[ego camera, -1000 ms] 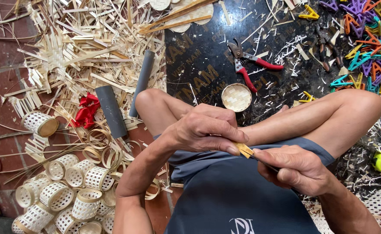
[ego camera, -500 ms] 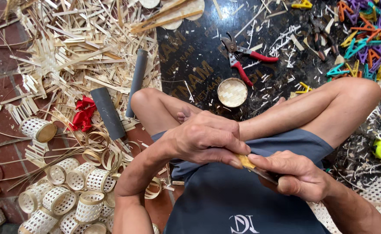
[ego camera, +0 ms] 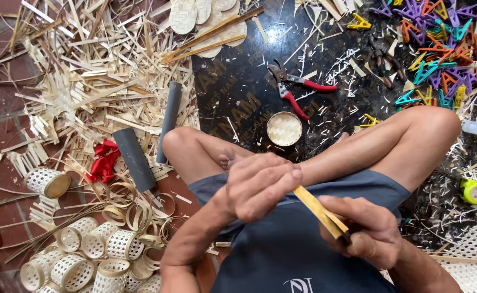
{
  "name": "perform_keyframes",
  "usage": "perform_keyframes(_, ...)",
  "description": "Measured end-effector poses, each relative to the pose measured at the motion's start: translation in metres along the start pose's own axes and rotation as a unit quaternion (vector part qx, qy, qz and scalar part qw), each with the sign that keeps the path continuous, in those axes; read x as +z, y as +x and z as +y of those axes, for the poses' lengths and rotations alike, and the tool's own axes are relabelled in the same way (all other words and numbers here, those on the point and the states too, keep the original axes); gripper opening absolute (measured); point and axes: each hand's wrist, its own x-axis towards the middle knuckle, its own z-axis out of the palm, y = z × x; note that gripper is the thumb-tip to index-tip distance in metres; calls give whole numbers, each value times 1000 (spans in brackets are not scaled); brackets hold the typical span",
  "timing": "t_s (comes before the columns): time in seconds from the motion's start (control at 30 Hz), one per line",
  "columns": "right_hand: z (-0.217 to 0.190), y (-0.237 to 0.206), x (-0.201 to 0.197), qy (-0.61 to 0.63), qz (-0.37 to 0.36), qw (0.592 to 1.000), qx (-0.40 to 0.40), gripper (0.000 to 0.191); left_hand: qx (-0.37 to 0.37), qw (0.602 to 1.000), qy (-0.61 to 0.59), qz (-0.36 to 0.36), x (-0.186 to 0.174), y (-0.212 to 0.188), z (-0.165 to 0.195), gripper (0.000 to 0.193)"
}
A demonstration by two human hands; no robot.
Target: The person sits on the floor assembling woven bamboo basket bodies. They bend and fit thin bamboo strips around the rim, trim a strip with pliers, press the strip into the basket edge, and work the rim around the woven wall by hand.
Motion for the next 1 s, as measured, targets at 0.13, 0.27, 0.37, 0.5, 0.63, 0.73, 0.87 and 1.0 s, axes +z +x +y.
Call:
perform_keyframes(0.13, 21, -1, 1, -14, 103, 977, 188, 52, -16, 999, 40, 27, 6, -1, 16, 19)
perform_keyframes(0.27, 39, -6, -1, -51, 66, 996, 44, 56, -26, 997, 45, 61, 12, -1, 16, 17)
perform_keyframes(0.37, 44, -4, -4, 9, 78, 995, 53, 57, -20, 994, 70, 86, 14, -1, 9, 17)
perform_keyframes(0.5, 37, -2, -9, -12, 54, 997, 50, 61, -34, 997, 54, 46, 9, -2, 10, 16)
perform_keyframes(0.63, 37, -2, -14, 420, 125, 858, 267, 50, -64, 993, 79, 57, 6, -3, 7, 19)
perform_keyframes(0.73, 43, 4, -18, 108, 70, 986, 106, 47, -44, 993, 81, 69, 9, -5, 6, 19)
perform_keyframes(0.87, 43, 19, -23, 65, 39, 992, 99, 46, -74, 990, 101, 71, 11, -11, 3, 15)
perform_keyframes(1.0, 35, 37, -26, 34, 22, 995, 97, 46, -72, 992, 83, 56, 11, -13, -2, 19)
